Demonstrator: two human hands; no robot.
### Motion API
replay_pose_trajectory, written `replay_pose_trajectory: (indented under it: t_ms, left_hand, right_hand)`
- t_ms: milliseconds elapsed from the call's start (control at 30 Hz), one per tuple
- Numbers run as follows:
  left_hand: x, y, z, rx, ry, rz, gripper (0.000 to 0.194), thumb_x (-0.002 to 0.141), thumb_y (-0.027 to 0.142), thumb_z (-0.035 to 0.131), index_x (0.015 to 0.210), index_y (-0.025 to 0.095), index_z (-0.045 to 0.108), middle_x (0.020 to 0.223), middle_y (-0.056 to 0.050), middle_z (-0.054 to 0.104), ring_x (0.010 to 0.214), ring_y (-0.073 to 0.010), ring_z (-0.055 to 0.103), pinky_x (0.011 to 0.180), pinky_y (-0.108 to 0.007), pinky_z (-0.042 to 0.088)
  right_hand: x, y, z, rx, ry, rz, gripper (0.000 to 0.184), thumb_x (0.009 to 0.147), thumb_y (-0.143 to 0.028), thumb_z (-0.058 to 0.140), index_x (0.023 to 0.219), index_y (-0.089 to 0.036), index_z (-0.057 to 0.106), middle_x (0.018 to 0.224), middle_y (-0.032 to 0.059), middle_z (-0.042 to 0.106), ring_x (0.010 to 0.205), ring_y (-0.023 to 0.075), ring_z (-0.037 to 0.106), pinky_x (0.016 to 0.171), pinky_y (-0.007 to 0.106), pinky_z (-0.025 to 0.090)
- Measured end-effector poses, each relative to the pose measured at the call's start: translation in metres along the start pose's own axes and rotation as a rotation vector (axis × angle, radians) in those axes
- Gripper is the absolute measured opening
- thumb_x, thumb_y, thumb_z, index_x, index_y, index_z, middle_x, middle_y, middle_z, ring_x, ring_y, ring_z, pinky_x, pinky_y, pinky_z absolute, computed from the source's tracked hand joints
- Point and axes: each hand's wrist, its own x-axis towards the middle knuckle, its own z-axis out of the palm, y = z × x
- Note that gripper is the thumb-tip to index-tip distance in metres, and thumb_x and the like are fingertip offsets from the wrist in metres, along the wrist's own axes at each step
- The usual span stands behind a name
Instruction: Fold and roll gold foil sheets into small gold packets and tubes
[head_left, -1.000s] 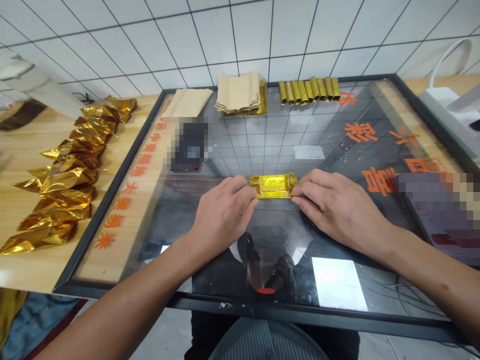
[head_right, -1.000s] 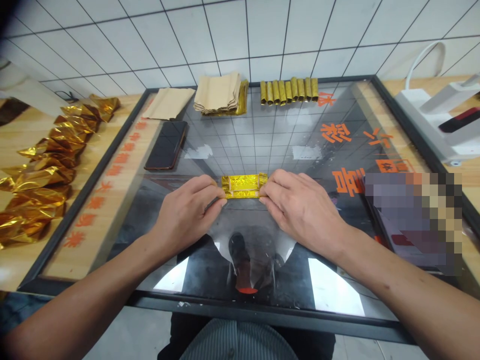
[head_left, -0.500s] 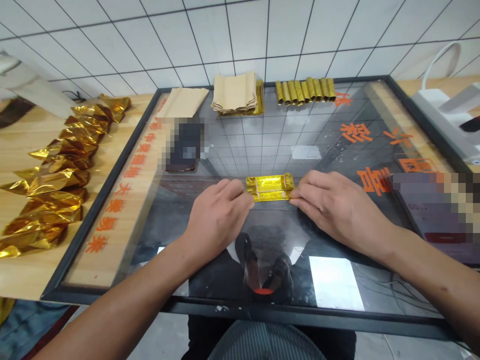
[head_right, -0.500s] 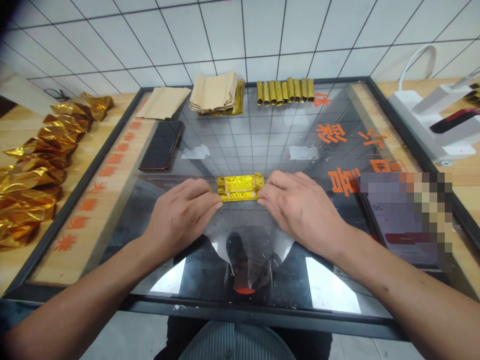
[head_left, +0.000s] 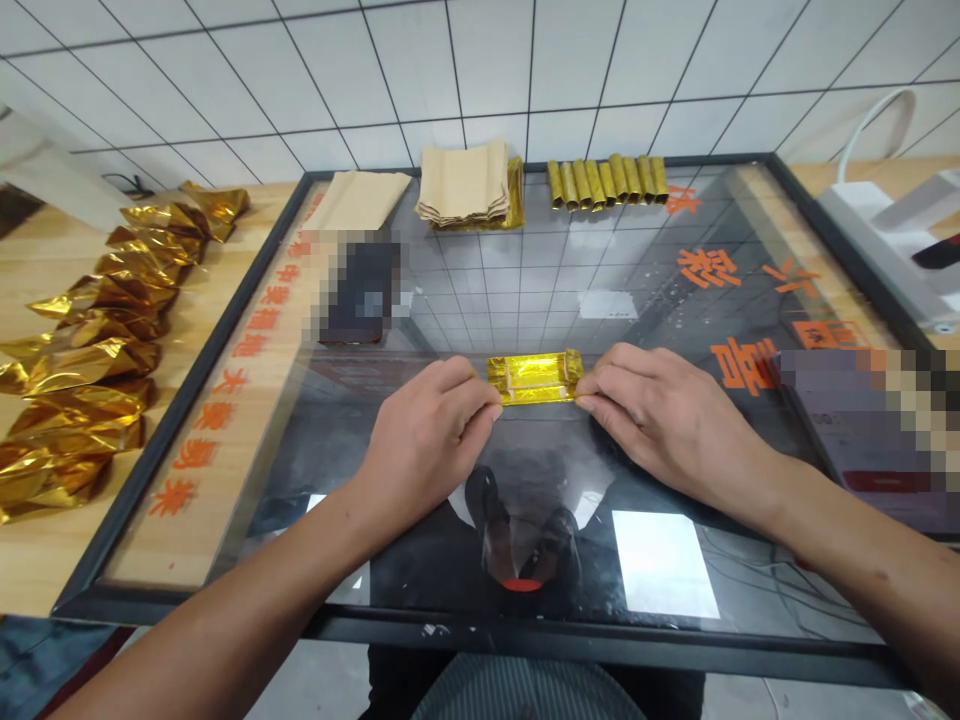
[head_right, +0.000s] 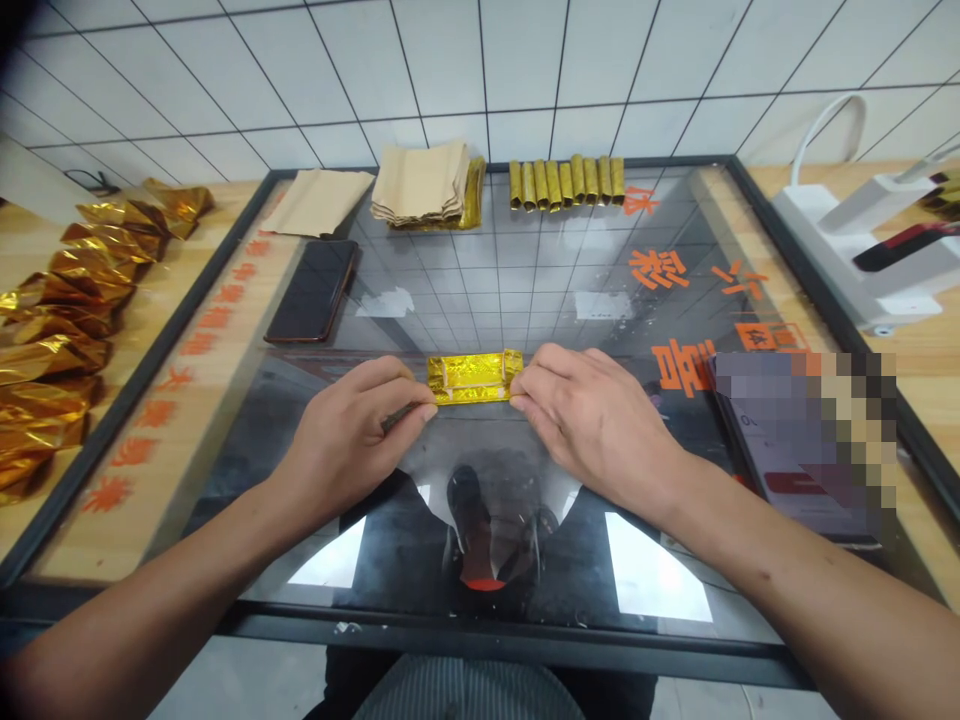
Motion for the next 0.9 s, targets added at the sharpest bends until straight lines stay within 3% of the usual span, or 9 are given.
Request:
replay_pose_trajectory:
  t_ms: [200,633,900]
  left_hand:
    - [0.003,0.002,0.0,-0.108,-0.033,-0.087,0.009,0.099,0.017,0.065,0.095,0.021,0.072,0.095,-0.001,0.068,0.09,-0.0173,0.064,0.078,-0.031,0.048]
    - [0.011,0.008,-0.001,-0.03,-0.083,-0.169,0.016,0.103,0.022,0.059,0.089,0.021,0.067,0.092,-0.001,0.069,0.086,-0.0188,0.063,0.074,-0.033,0.045]
    - [0.012,0.011,0.001,-0.004,-0.053,-0.246,0.015,0.099,0.024,0.065,0.085,0.021,0.067,0.088,0.0,0.067,0.084,-0.0192,0.064,0.071,-0.033,0.044]
  right_hand:
    - [0.001,0.0,0.002,-0.029,0.006,0.0,0.02,0.111,-0.025,0.049,0.104,-0.021,0.067,0.099,0.007,0.069,0.085,0.0226,0.062,0.08,0.039,0.043]
    - [0.007,-0.001,0.004,-0.027,-0.018,0.152,0.024,0.111,-0.033,0.051,0.097,-0.022,0.067,0.095,0.0055,0.072,0.084,0.0233,0.065,0.082,0.04,0.04]
    - [0.011,-0.003,0.004,-0.031,-0.015,0.198,0.019,0.107,-0.029,0.055,0.093,-0.023,0.067,0.091,0.0039,0.073,0.082,0.0231,0.066,0.082,0.041,0.041]
